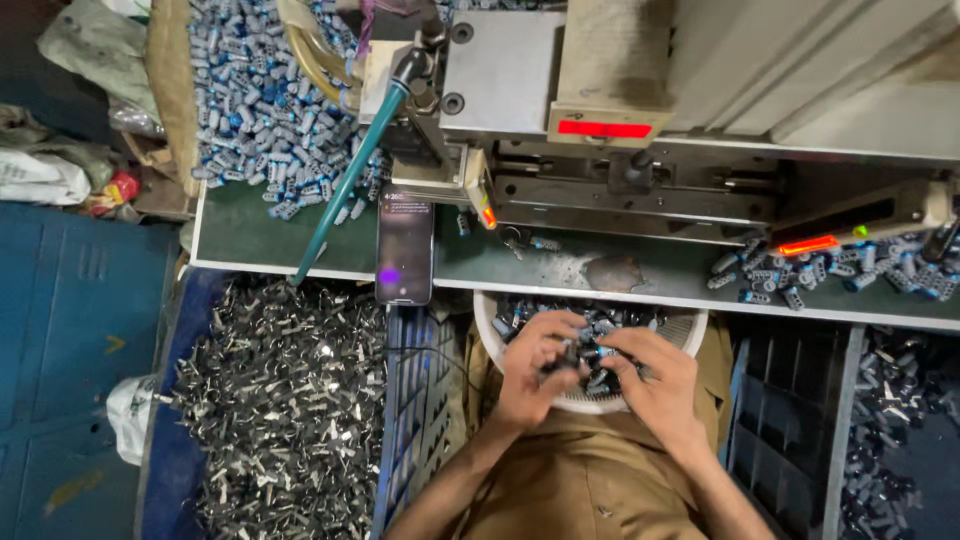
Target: The person assembles small keychain components by hand. They pick up a metal key ring and a plastic housing from a white basket, fit them together, and place the finished unit into a machine slot. The process repeats continuously with parts drawn from the basket and bins nearby.
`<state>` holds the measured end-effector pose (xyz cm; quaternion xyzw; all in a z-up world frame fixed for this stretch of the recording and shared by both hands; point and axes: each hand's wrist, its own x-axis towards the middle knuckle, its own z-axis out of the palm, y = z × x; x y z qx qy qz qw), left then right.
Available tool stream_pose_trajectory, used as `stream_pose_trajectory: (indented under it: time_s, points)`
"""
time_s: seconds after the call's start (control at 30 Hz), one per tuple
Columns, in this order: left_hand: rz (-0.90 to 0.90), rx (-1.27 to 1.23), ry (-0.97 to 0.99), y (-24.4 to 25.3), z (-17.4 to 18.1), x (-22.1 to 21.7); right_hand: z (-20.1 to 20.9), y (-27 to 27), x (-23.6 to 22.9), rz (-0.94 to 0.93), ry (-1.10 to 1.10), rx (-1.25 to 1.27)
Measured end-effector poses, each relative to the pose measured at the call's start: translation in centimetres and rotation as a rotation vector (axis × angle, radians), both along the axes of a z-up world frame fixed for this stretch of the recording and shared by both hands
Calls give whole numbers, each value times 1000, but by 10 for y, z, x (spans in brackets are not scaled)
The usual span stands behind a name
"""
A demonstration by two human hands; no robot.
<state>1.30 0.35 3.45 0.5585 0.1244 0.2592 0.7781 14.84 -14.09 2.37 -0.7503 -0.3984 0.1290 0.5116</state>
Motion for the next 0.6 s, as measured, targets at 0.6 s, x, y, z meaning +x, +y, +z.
stream_pose_trajectory:
  time_s: [0.6]
  points:
    - [221, 993, -80, 6, 24, 5, -57, -2, -5, 117, 842, 387]
